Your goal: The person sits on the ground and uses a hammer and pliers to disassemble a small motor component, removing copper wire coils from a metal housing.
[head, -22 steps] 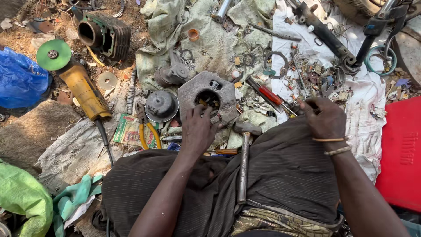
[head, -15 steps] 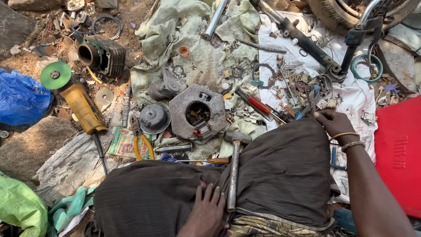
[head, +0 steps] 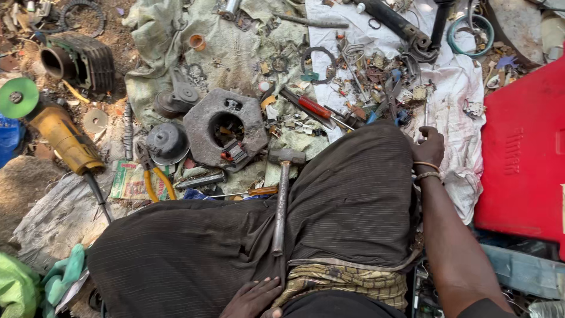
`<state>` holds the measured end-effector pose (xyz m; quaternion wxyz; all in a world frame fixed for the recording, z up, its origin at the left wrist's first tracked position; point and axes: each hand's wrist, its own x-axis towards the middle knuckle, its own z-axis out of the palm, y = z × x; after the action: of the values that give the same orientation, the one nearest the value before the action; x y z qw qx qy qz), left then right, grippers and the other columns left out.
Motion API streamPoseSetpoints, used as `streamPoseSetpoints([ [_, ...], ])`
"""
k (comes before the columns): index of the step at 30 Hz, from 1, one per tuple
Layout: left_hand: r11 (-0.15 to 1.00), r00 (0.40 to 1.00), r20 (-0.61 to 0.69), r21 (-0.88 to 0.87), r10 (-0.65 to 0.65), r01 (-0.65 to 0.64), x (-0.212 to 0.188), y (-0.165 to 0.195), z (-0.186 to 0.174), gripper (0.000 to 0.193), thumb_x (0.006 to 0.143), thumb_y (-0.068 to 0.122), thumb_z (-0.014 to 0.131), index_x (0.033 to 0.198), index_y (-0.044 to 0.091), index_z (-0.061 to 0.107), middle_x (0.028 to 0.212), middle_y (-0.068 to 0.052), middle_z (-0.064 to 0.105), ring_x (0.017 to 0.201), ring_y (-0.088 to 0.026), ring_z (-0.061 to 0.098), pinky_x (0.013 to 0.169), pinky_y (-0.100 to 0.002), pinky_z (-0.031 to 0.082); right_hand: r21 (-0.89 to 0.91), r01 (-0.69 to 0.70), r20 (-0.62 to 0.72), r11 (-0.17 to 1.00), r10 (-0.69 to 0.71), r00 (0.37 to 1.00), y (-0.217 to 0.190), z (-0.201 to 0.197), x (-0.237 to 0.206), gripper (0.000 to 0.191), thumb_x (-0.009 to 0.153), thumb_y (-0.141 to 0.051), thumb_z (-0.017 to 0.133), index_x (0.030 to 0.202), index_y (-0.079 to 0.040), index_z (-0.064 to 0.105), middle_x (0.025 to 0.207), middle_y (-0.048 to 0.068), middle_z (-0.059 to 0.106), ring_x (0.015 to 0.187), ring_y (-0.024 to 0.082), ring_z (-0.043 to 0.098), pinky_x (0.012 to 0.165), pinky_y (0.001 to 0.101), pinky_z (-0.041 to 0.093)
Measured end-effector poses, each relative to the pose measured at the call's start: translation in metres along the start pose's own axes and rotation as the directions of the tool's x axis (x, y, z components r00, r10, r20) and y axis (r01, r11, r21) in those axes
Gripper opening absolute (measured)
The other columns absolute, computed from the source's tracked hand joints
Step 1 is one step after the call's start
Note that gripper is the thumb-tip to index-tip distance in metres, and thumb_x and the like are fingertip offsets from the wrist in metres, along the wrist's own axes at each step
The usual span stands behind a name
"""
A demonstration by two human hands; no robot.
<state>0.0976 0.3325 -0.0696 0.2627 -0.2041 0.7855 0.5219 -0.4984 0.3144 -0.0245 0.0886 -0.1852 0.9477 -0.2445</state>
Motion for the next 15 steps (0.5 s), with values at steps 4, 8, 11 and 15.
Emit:
streamPoseSetpoints([
  [4, 0.985, 0.998, 0.008, 0.162, -0.061, 0.059, 0.016, 0.034, -0.023, 0.082, 0.094, 0.075, 0.021, 0.15, 0.023, 0.049, 0.161, -0.001, 0.042, 0.155, -0.018, 0.03, 0.127, -0.051, 0.016, -0.372, 0.316, -0.202, 0.873, -0.409, 0.89, 0.04, -0.01, -0.068, 0.059, 0.09, -0.028, 0.07, 0.143, -0.009, 0.053, 0.148, 0.014, 0.052, 0.134, 0.036, 0.053, 0.107, 0.0483, 0.048],
  [8, 0.992, 0.99, 0.139, 0.129, -0.02, 0.002, 0.008, 0.06, -0.046, 0.09, 0.091, 0.077, 0.027, 0.155, 0.019, 0.048, 0.167, -0.008, 0.039, 0.152, -0.027, 0.026, 0.121, -0.056, 0.013, -0.29, 0.5, -0.144, 0.816, -0.554, 0.82, 0.064, -0.01, -0.119, 0.058, 0.096, -0.024, 0.064, 0.15, -0.008, 0.048, 0.158, 0.013, 0.045, 0.146, 0.036, 0.044, 0.114, 0.0489, 0.043],
  [11, 0.994, 0.969, 0.24, 0.104, -0.065, 0.041, -0.013, 0.087, -0.064, 0.091, 0.094, 0.077, 0.035, 0.149, 0.006, 0.049, 0.157, -0.016, 0.045, 0.154, -0.03, 0.029, 0.124, -0.055, 0.017, -0.202, 0.355, -0.169, 0.913, -0.389, 0.906, 0.08, -0.012, -0.126, 0.06, 0.096, -0.029, 0.067, 0.149, -0.007, 0.049, 0.152, 0.016, 0.047, 0.14, 0.037, 0.046, 0.109, 0.0505, 0.044],
  [15, 0.997, 0.97, 0.24, 0.072, -0.035, 0.018, -0.021, 0.13, -0.075, 0.086, 0.096, 0.072, 0.039, 0.145, 0.004, 0.053, 0.153, -0.017, 0.049, 0.153, -0.03, 0.032, 0.124, -0.055, 0.02, -0.103, 0.176, -0.178, 0.979, -0.192, 0.965, 0.104, -0.014, -0.119, 0.062, 0.096, -0.036, 0.071, 0.146, -0.006, 0.05, 0.145, 0.02, 0.049, 0.132, 0.039, 0.049, 0.103, 0.0525, 0.045],
])
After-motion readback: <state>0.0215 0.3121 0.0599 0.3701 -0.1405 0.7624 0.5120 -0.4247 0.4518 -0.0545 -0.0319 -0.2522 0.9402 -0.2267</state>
